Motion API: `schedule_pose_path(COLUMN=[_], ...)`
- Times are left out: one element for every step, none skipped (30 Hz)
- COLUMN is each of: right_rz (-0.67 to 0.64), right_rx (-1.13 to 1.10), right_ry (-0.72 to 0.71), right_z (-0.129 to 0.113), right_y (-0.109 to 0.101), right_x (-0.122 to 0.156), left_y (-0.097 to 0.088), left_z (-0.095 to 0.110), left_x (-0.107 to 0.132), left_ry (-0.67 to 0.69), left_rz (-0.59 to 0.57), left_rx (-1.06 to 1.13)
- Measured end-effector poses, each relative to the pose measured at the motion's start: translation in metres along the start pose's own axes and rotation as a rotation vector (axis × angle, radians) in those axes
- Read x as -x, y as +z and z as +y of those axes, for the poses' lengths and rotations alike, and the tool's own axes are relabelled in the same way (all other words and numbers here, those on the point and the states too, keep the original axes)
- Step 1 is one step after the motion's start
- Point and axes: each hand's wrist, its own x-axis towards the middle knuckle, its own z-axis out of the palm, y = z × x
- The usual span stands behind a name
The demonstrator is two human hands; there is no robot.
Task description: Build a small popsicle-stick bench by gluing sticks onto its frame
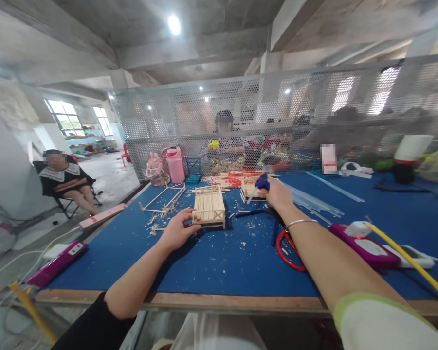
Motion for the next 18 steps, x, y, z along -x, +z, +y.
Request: schedule_pose_path(right_rz=[0.031, 0.079, 0.134, 0.201, 0.259, 0.285, 0.283, 0.246, 0.208, 0.137, 0.052, -0.016, -0.066, -0.111, -0.145, -0.172, -0.206, -0.24], right_rx=[0.001, -0.009, -0.052, -0.123, -0.214, -0.328, -0.455, -0.581, -0.708, -0.806, -0.853, -0.864, -0.851, -0.836, -0.824, -0.816, -0.804, -0.788], right_ry=[0.054, 0.11, 0.15, 0.164, 0.137, 0.085, 0.05, 0.026, -0.008, -0.067, -0.133, -0.18, -0.223, -0.263, -0.293, -0.307, -0.317, -0.324], right_z=[-0.001, -0.004, -0.009, -0.014, -0.021, -0.028, -0.035, -0.042, -0.047, -0.052, -0.055, -0.057, -0.057, -0.057, -0.056, -0.055, -0.053, -0.051], right_y=[-0.005, -0.011, -0.018, -0.026, -0.034, -0.042, -0.049, -0.056, -0.061, -0.066, -0.069, -0.07, -0.071, -0.07, -0.069, -0.066, -0.063, -0.059], right_x=[-0.001, -0.002, -0.003, -0.002, -0.001, 0.003, 0.009, 0.018, 0.029, 0.042, 0.056, 0.071, 0.086, 0.1, 0.113, 0.124, 0.133, 0.14], left_y=[0.0, 0.001, 0.001, 0.001, 0.002, 0.002, 0.002, 0.003, 0.003, 0.004, 0.004, 0.005, 0.005, 0.006, 0.007, 0.007, 0.008, 0.009], left_z=[0.0, -0.001, -0.001, -0.001, -0.001, -0.001, -0.001, -0.001, -0.002, -0.002, -0.002, -0.003, -0.003, -0.003, -0.003, -0.003, -0.002, -0.001], left_x=[0.0, -0.001, -0.001, -0.001, -0.001, -0.001, -0.001, 0.0, 0.001, 0.001, 0.002, 0.002, 0.002, 0.003, 0.003, 0.003, 0.003, 0.003], left_ry=[0.005, 0.015, 0.031, 0.05, 0.07, 0.086, 0.097, 0.101, 0.101, 0.1, 0.098, 0.094, 0.086, 0.077, 0.064, 0.052, 0.042, 0.038], left_rz=[0.0, 0.004, 0.012, 0.022, 0.03, 0.033, 0.031, 0.024, 0.016, 0.01, 0.007, 0.005, 0.003, -0.002, -0.011, -0.021, -0.029, -0.033], left_rx=[-0.006, -0.015, -0.028, -0.041, -0.05, -0.056, -0.056, -0.051, -0.044, -0.034, -0.021, -0.002, 0.023, 0.053, 0.084, 0.109, 0.122, 0.12])
